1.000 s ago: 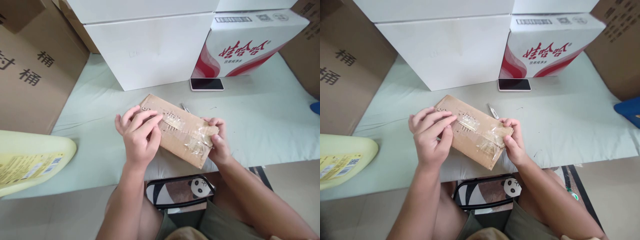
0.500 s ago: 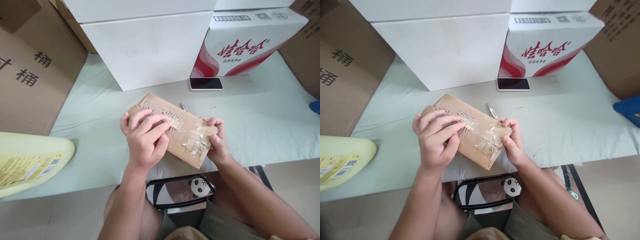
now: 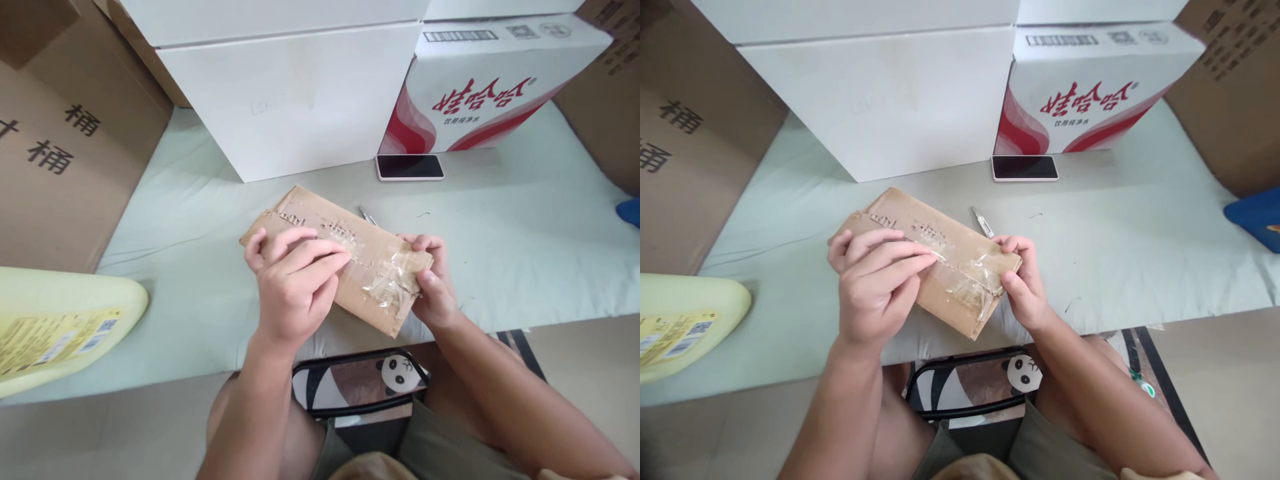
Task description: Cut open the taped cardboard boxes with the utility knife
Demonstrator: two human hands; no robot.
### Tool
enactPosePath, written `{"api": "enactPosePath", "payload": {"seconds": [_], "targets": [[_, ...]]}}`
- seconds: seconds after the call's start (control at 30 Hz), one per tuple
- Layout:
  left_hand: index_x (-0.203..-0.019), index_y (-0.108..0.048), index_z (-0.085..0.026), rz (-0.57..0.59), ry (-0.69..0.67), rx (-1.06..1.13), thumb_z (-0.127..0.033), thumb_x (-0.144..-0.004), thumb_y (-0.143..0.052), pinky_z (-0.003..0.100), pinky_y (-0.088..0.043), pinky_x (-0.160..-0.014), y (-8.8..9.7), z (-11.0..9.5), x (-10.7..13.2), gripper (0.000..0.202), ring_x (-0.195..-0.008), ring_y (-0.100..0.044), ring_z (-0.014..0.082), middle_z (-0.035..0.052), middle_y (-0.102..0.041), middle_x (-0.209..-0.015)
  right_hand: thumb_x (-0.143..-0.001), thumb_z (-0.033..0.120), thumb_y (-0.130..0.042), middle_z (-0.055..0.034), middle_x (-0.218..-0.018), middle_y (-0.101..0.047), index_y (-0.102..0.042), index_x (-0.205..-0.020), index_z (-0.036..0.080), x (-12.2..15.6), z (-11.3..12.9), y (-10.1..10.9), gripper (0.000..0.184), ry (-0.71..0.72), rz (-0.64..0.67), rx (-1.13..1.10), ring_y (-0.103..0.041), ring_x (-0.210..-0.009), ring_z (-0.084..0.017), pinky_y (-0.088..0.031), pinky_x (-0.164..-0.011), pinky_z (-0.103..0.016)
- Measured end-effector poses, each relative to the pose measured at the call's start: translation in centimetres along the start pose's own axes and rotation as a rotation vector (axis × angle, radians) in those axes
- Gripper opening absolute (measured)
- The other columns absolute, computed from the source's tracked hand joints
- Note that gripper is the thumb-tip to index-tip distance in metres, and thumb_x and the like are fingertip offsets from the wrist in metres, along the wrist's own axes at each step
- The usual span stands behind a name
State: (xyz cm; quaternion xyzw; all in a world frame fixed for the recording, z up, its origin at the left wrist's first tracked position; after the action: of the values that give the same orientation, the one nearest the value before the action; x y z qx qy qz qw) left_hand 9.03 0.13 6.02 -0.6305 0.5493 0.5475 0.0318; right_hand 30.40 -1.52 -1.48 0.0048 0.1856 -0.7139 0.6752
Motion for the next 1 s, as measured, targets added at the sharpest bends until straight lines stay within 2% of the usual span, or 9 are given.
{"api": "enactPosePath", "payload": {"seconds": [0.33, 0.53, 0.7, 1.0], "targets": [[-0.090, -0.078, -0.038, 0.039, 0.004, -0.003, -0.010, -0.095, -0.054, 0.054, -0.028, -0.112, -0.07, -0.07, -0.09, 0.037, -0.096, -0.068, 0.0236, -0.0065, -0.082, -0.086, -0.090, 0.053, -0.076, -0.0018, -0.114, -0.062, -0.059, -0.109, 0.034, 0.07, 0.01, -0.06, 0.031, -0.024, -0.017, -0.009, -0.060, -0.102, -0.021, -0.055, -0.084, -0.036], [-0.099, -0.082, -0.045, 0.075, 0.021, 0.009, -0.013, -0.098, -0.052, 0.055, -0.024, -0.116, -0.08, 0.17, 0.12, 0.043, -0.100, -0.066, 0.0242, -0.0048, -0.083, -0.090, -0.088, 0.058, -0.076, -0.0024, -0.112, -0.061, -0.056, -0.106, 0.034, -0.01, 0.14, -0.10, 0.036, -0.036, -0.028, 0.032, -0.060, -0.100, -0.022, -0.055, -0.083, -0.038], [-0.090, -0.081, -0.042, 0.084, 0.021, 0.011, -0.015, -0.100, -0.053, 0.056, -0.024, -0.114, -0.16, -0.07, -0.02, 0.040, -0.097, -0.065, 0.0239, -0.0051, -0.083, -0.091, -0.090, 0.055, -0.075, -0.0017, -0.112, -0.061, -0.057, -0.107, 0.034, 0.06, 0.13, -0.14, 0.033, -0.024, -0.017, 0.008, -0.060, -0.101, -0.021, -0.055, -0.084, -0.036], [-0.090, -0.081, -0.042, 0.073, 0.001, 0.008, -0.014, -0.100, -0.053, 0.058, -0.026, -0.112, -0.06, -0.10, -0.11, 0.041, -0.093, -0.065, 0.0242, -0.0052, -0.083, -0.089, -0.086, 0.061, -0.075, -0.0030, -0.111, -0.061, -0.052, -0.104, 0.033, 0.01, 0.09, -0.16, 0.040, -0.059, -0.036, 0.050, -0.061, -0.101, -0.024, -0.055, -0.084, -0.040]]}}
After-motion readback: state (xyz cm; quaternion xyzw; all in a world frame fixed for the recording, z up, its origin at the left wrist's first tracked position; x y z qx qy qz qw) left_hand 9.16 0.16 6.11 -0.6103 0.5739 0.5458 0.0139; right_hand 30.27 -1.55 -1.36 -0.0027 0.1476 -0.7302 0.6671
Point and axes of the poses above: each hand's wrist, its own x-axis away from the middle knuckle, its own y-axis out of the back of the hand, z = x × y, the point moved 5 cm from there along -x, towards the middle knuckle
